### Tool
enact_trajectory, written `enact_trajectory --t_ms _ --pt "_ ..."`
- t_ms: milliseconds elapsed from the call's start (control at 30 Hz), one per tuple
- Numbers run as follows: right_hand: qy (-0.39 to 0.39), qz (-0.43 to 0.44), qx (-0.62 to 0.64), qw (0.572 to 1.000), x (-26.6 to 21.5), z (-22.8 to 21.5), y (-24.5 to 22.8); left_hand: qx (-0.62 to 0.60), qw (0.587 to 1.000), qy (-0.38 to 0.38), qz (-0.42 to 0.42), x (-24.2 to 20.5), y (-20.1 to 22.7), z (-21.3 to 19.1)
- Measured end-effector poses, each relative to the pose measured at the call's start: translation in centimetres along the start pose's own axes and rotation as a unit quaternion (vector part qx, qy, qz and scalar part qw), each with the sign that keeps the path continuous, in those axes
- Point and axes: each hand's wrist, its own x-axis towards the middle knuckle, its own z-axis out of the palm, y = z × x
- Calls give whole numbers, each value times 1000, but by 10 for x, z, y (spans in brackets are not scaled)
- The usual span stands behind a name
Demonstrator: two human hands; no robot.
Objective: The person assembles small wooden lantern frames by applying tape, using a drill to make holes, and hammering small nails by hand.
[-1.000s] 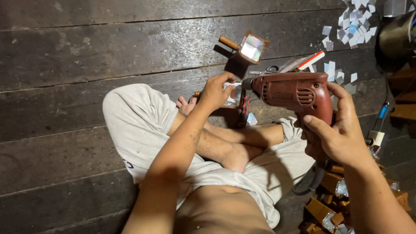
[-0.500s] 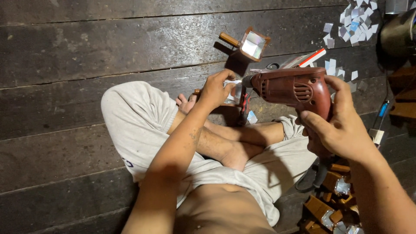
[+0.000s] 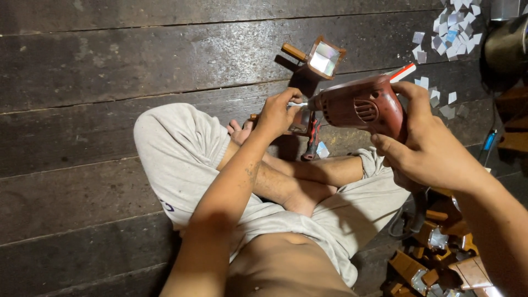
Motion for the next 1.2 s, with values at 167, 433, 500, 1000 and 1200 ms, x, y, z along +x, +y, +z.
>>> enact_trajectory --t_ms 167,433,500,1000,1200 --pt "11 -41 -16 999 3 5 7 -2 1000 8 22 -2 -3 2" --pt "23 -13 -30 999 1 8 1 8 1000 -3 -5 0 0 1" --pt "39 -23 -16 999 -3 5 3 11 1000 3 2 3 1 1" --pt "178 -210 76 958 -14 24 55 -51 982 -34 -178 -1 18 -7" --pt "160 -197 106 961 -8 33 47 -67 987 -5 -149 -2 19 -7"
